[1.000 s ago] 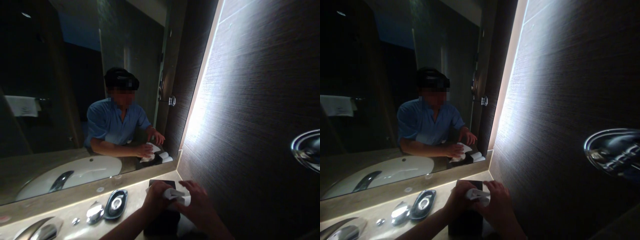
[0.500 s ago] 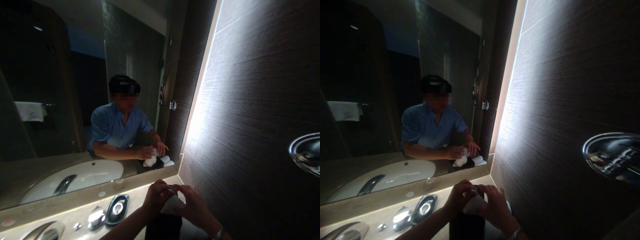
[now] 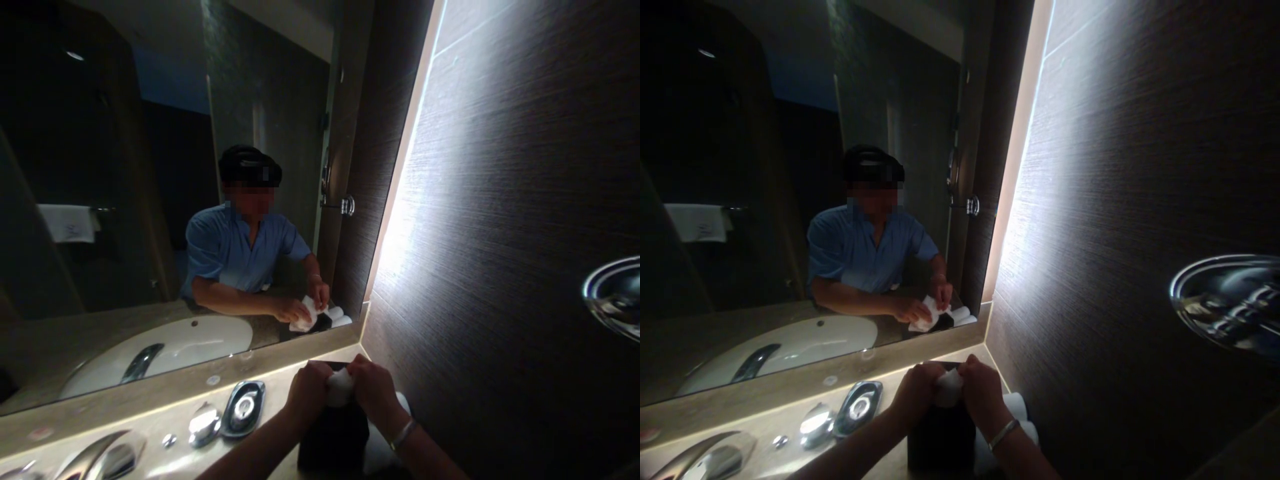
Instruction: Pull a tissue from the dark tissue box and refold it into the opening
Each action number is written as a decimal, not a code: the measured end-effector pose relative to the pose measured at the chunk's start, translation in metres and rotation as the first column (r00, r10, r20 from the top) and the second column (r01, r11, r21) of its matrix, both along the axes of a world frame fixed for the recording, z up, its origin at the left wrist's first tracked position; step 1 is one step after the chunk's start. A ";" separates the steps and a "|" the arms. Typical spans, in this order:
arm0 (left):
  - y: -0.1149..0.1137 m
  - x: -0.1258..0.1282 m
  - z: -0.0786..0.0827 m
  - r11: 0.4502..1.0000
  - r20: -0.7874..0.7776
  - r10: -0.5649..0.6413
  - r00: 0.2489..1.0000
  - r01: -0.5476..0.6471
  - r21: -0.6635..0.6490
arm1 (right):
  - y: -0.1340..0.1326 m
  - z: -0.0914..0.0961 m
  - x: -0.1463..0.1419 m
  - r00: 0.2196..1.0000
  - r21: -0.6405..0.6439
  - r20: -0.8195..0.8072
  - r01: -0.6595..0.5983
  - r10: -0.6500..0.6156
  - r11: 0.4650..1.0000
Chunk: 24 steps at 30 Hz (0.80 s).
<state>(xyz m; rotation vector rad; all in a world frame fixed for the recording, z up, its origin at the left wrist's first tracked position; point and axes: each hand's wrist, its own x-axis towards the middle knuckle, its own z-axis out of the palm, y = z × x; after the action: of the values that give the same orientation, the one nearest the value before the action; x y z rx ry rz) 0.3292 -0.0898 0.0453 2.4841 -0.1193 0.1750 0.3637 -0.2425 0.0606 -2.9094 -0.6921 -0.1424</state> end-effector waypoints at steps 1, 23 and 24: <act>0.000 -0.003 -0.010 1.000 0.060 -0.011 0.998 0.012 -0.011 | 0.001 -0.006 -0.005 1.000 0.036 0.016 -0.025 0.025 0.999; 0.018 0.002 -0.013 0.968 0.084 -0.242 0.967 0.235 0.083 | -0.012 -0.018 -0.012 0.940 0.256 0.022 -0.335 0.341 0.907; 0.019 0.005 -0.017 0.983 0.107 -0.176 0.979 0.181 -0.036 | -0.013 -0.017 -0.011 0.946 0.297 0.028 -0.317 0.324 0.901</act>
<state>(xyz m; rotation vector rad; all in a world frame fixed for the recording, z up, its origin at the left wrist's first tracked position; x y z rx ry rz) 0.3342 -0.0710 0.0281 2.4034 -0.3765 0.2278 0.3522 -0.2558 0.0441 -2.4685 -1.0357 -0.1607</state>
